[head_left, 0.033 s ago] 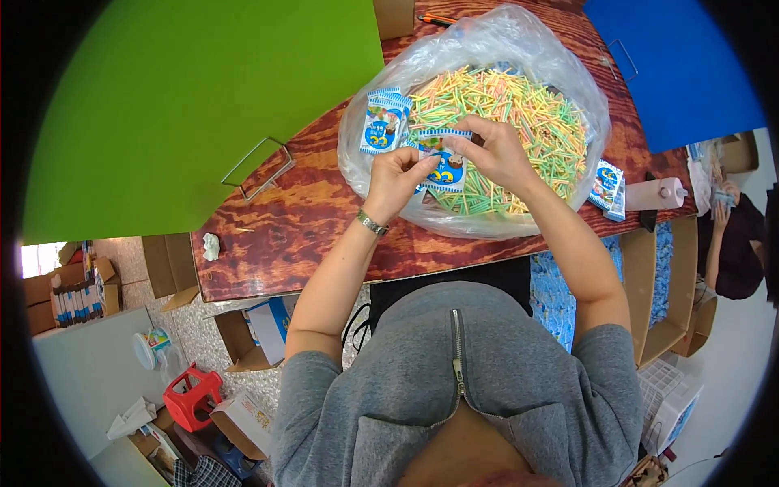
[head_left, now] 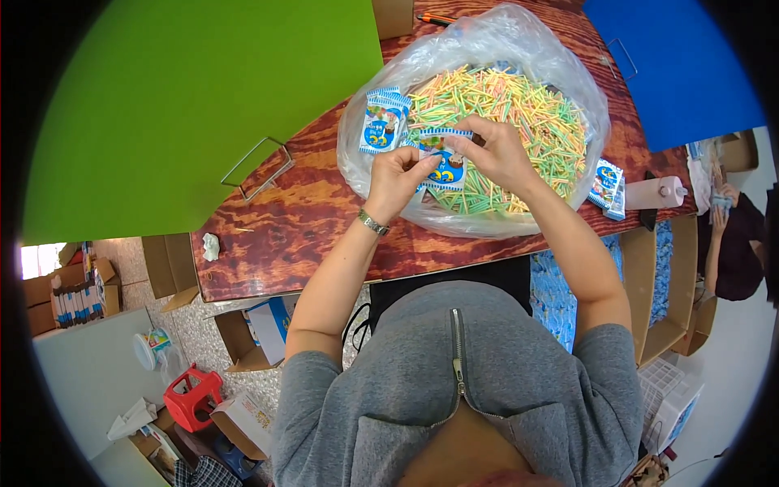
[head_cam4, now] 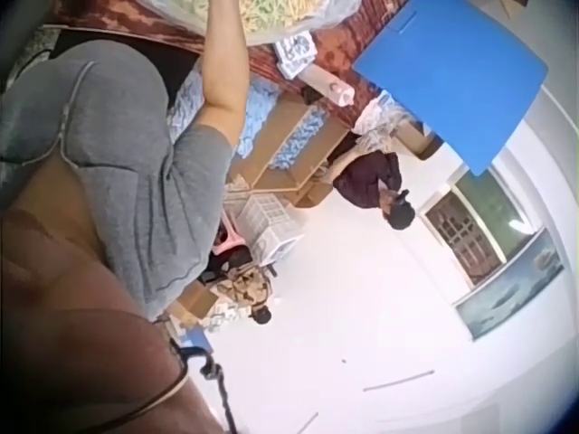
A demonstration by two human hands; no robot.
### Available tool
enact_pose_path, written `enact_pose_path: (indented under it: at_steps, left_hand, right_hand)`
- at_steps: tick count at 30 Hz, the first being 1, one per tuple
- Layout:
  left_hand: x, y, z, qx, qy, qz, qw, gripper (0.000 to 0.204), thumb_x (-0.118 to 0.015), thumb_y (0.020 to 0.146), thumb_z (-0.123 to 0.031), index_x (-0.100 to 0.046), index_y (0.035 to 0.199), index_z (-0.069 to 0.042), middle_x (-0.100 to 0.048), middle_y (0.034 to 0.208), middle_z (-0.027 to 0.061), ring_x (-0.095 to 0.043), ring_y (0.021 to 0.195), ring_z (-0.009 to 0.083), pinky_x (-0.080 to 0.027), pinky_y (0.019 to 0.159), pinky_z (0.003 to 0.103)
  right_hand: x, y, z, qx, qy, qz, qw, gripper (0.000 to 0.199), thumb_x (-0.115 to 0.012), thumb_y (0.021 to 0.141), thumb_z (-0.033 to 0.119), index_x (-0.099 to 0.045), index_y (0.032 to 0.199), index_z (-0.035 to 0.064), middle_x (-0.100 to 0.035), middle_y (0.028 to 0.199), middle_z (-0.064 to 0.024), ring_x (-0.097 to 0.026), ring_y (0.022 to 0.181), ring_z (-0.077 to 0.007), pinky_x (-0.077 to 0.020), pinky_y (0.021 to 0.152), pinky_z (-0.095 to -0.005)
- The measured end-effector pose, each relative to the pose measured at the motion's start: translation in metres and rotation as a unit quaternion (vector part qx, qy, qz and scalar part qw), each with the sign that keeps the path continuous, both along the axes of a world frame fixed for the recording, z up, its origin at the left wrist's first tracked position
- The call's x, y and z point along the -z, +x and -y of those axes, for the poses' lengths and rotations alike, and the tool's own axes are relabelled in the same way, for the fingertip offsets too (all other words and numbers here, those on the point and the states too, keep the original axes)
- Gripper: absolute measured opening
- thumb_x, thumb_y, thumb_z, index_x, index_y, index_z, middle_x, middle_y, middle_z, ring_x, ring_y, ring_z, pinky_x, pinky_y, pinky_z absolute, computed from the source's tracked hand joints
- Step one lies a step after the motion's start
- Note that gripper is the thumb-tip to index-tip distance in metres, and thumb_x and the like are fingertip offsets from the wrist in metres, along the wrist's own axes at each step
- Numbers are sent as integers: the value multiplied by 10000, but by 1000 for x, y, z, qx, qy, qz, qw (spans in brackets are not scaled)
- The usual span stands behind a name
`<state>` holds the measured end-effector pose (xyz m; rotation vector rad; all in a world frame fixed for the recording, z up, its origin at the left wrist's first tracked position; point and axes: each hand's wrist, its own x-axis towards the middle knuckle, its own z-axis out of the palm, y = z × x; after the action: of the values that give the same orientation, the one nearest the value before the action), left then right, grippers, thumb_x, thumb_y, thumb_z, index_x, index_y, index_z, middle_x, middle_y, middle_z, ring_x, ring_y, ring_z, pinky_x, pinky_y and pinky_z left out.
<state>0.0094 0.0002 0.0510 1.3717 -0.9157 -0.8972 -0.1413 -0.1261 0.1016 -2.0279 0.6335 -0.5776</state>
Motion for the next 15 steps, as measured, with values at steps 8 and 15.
enact_pose_path:
  at_steps: [8,15]
  left_hand:
    - [-2,-9,5,11,-29,11,999,149,-730,865,-124,-637,805,-24,-589,687,-47,-486,622,9,-395,536,187]
    - [0,3,-3,-27,-20,73,997,195,-762,830,-118,-601,760,-33,-587,668,-40,-477,587,15,-391,511,193]
  right_hand:
    - [-2,-12,-2,2,-5,43,999,191,-625,897,126,-676,1057,35,-662,714,-88,-624,638,-139,-485,591,-298]
    - [-6,-31,4,-34,54,30,998,164,-591,918,87,-666,1038,4,-670,836,-54,-643,782,-119,-518,644,-297]
